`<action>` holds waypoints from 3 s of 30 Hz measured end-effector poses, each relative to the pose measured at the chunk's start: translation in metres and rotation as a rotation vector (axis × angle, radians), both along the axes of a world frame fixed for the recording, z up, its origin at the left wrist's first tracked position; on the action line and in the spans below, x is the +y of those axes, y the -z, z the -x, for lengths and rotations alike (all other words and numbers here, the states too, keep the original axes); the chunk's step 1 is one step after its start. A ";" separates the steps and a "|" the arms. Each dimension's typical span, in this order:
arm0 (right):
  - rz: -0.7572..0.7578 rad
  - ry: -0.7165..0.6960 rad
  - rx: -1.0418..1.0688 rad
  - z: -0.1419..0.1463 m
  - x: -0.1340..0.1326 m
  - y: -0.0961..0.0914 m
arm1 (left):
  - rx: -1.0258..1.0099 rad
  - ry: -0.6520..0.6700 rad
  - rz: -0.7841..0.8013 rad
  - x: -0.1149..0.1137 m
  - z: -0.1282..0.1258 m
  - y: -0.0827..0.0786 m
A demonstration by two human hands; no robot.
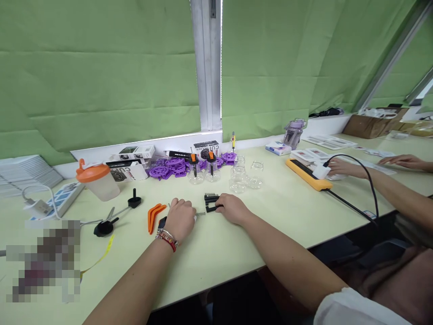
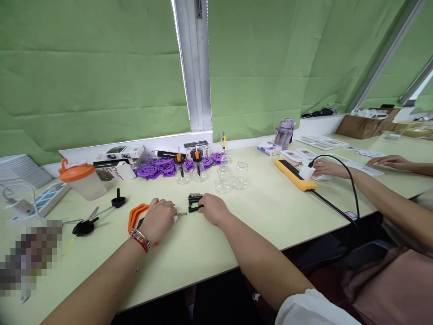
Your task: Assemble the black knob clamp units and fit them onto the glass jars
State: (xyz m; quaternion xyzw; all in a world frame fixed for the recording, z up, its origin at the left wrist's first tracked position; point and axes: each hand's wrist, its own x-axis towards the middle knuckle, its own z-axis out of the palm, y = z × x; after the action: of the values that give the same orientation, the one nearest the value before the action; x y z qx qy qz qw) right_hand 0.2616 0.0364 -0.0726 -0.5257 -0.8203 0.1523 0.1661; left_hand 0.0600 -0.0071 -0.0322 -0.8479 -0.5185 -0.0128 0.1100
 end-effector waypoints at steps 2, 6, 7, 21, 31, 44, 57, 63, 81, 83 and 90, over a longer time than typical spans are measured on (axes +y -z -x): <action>-0.015 -0.002 0.005 0.002 0.001 0.002 | -0.002 -0.005 -0.002 0.001 0.002 0.001; -0.043 0.005 0.023 0.004 0.001 0.004 | -0.029 -0.009 -0.010 0.004 0.005 0.002; -0.050 0.007 0.032 0.005 0.001 0.004 | -0.037 -0.010 -0.012 0.004 0.006 0.002; -0.135 -0.242 -0.157 0.050 0.000 -0.035 | -0.190 -0.024 0.005 0.006 0.005 0.000; 0.228 0.021 0.415 0.027 0.068 -0.019 | -0.287 -0.086 -0.092 -0.002 0.017 -0.005; 0.244 0.037 0.658 0.031 0.079 0.009 | -0.319 -0.019 -0.024 -0.005 0.015 -0.005; 0.266 0.015 0.752 0.028 0.077 0.012 | -0.323 -0.014 -0.013 -0.005 0.016 -0.006; 0.109 0.075 0.578 0.017 0.081 0.007 | -0.320 -0.021 0.000 -0.006 0.016 -0.006; 0.056 -0.024 0.209 0.010 0.080 0.003 | -0.328 -0.011 0.016 -0.006 0.017 -0.005; 0.034 -0.018 0.212 0.010 0.081 0.004 | -0.330 -0.013 0.020 -0.006 0.017 -0.005; 0.045 -0.014 0.230 0.011 0.078 0.002 | -0.333 -0.011 0.035 -0.006 0.016 -0.005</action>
State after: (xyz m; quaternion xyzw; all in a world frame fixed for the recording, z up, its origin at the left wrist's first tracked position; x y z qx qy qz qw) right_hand 0.2509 0.1140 -0.0744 -0.5026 -0.7958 0.2312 0.2464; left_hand 0.0438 -0.0132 -0.0268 -0.8329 -0.5345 -0.1436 0.0080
